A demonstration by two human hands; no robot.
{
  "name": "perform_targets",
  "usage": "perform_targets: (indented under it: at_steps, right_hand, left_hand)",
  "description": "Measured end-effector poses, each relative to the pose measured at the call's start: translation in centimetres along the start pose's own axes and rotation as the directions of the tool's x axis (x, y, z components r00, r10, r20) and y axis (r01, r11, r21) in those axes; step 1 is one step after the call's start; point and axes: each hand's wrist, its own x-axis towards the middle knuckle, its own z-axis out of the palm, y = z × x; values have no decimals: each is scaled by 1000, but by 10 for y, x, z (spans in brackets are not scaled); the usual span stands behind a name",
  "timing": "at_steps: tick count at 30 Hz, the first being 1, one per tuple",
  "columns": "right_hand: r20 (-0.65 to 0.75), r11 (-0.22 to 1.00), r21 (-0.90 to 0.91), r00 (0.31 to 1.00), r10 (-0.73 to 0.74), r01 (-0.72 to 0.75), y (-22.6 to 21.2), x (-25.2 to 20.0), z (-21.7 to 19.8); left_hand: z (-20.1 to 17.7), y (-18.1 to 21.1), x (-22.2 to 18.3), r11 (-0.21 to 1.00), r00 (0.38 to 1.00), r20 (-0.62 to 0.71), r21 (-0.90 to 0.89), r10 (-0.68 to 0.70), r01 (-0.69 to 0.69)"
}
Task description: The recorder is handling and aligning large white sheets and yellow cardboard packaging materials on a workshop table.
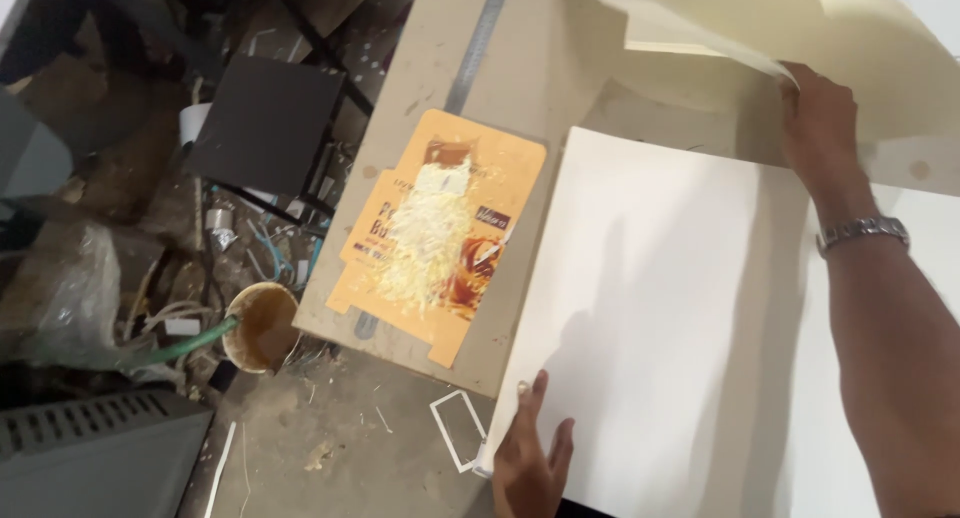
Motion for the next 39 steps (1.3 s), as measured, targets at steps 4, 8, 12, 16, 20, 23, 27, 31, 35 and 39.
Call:
perform_targets:
  at_steps: [4,8,12,16,20,23,27,31,35,39]
  right_hand:
    - [-26,989,2,989,145,-145,20,17,4]
    - [-45,993,-91,996,73,-77,46,31,17]
    - [-111,960,-274,994,25,-55,71,39,40]
    - [-118,946,-271,982,150,-177,60,45,37]
    - [-129,957,-216,977,168,-193,51,43,32]
    - [-140,966,-226,986,93,-123,46,41,30]
    - [-114,970,-210,989,99,-121,46,41,31]
    - [-112,971,-214,990,85,-108,46,37,31]
    - [-114,964,-265,993,-30,-1,72,36,44]
    - [-76,975,-176,985,-152,137,42,23,38]
  left_hand:
    - [2,-6,0,998,999,-16,-45,49,-49]
    - [7,-14,-4,989,993,-15,-80,120,-121]
    - [14,-20,-11,990,993,-33,-82,114,-116]
    - [19,-27,-15,992,993,-55,-68,101,-105]
    - [19,-27,-14,991,991,-70,-63,111,-116]
    - [19,-26,-12,992,991,-82,-60,108,-113]
    - [16,-24,-8,989,985,-98,-25,144,-147]
    - [17,-27,-12,993,993,-68,-59,96,-101]
    - [17,-24,-8,992,990,-77,-33,115,-118]
    - [9,-12,-10,999,999,-42,-37,25,-27]
